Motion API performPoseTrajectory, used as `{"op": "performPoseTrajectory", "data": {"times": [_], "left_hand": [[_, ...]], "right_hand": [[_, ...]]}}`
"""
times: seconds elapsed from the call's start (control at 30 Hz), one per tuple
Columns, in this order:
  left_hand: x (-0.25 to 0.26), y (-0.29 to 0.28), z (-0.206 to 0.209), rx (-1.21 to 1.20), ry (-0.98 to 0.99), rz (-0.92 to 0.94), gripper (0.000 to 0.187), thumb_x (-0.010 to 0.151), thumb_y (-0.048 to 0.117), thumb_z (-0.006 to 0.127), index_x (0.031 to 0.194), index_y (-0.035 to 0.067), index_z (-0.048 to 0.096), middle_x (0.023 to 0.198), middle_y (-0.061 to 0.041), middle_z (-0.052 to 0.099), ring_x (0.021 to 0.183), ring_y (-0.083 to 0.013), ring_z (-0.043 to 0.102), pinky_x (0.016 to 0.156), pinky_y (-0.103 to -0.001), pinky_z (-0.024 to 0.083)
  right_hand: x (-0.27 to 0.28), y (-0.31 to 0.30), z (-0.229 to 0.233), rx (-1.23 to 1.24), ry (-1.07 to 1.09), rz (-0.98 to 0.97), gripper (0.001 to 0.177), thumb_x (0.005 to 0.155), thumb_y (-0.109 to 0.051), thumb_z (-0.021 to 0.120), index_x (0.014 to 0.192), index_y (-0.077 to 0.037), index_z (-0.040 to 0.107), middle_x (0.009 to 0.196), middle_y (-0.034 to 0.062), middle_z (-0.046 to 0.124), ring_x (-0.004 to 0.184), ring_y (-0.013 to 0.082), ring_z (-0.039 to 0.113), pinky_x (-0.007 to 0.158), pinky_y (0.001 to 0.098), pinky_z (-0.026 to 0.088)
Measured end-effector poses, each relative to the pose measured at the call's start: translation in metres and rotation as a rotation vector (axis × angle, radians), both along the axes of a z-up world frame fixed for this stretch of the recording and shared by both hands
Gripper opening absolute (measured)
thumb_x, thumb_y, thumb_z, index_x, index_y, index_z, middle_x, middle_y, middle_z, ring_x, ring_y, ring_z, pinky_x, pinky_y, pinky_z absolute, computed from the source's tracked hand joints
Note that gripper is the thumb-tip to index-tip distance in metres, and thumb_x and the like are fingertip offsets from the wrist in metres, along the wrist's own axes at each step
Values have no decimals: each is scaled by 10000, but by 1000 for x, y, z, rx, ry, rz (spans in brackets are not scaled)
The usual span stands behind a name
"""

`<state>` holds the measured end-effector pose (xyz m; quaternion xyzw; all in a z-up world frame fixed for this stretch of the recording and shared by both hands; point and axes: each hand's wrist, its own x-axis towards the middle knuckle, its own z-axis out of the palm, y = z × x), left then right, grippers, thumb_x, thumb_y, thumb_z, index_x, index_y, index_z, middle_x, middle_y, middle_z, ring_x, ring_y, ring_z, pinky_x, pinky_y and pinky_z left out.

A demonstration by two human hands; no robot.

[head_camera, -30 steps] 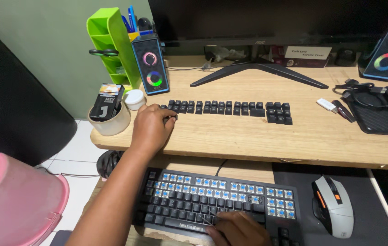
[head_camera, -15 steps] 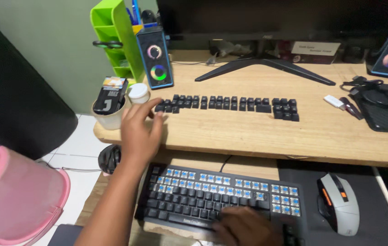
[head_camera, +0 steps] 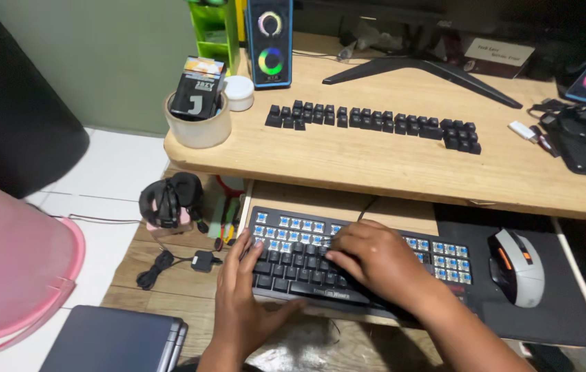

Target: The person uses a keycap puller to remove keycaps from a mechanical keyboard and places them on the desk. They then pick up the keycaps and press them back onto the keyboard switches.

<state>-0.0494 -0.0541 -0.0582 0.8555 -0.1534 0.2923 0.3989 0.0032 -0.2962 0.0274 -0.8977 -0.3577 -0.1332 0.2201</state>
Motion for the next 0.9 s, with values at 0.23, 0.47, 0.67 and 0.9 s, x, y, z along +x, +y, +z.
{"op": "performPoseTrajectory", "data": {"times": [0.23, 0.47, 0.67, 0.9], "left_hand": [[0, 3, -5, -33, -19, -2, 1013, 595, 520, 939, 1390, 42, 532, 1520, -267, 425, 1358, -465, 483, 1068, -530, 437], [-2, 5, 1, -15, 85, 24, 1066, 528, 565, 945, 1394, 90, 546, 1503, -227, 429, 1340, -447, 472, 1041, -542, 427], [-2, 7, 7, -42, 158, -12, 1119, 516, 547, 944, 1441, 100, 501, 1521, -230, 398, 1354, -448, 438, 1064, -545, 405], [27, 16, 42, 307, 343, -155, 1300, 479, 603, 952, 1548, 161, 360, 1596, -195, 345, 1453, -421, 259, 1149, -615, 189]], "right_hand": [[4, 36, -1, -161, -19, -25, 193, 844, -264, 778, 843, -71, 772, 857, 93, 737, 819, 306, 698, 710, 428, 569], [14, 55, 3, -280, -75, 29, 194, 811, -270, 773, 845, -79, 772, 853, 103, 734, 834, 323, 703, 692, 443, 568], [22, 58, 11, -429, -15, 109, 191, 813, -229, 720, 920, -88, 795, 873, 118, 746, 848, 327, 714, 699, 446, 577], [35, 59, 20, -596, 30, 159, 217, 823, -277, 725, 832, -67, 775, 852, 151, 739, 829, 351, 713, 719, 467, 570]]}}
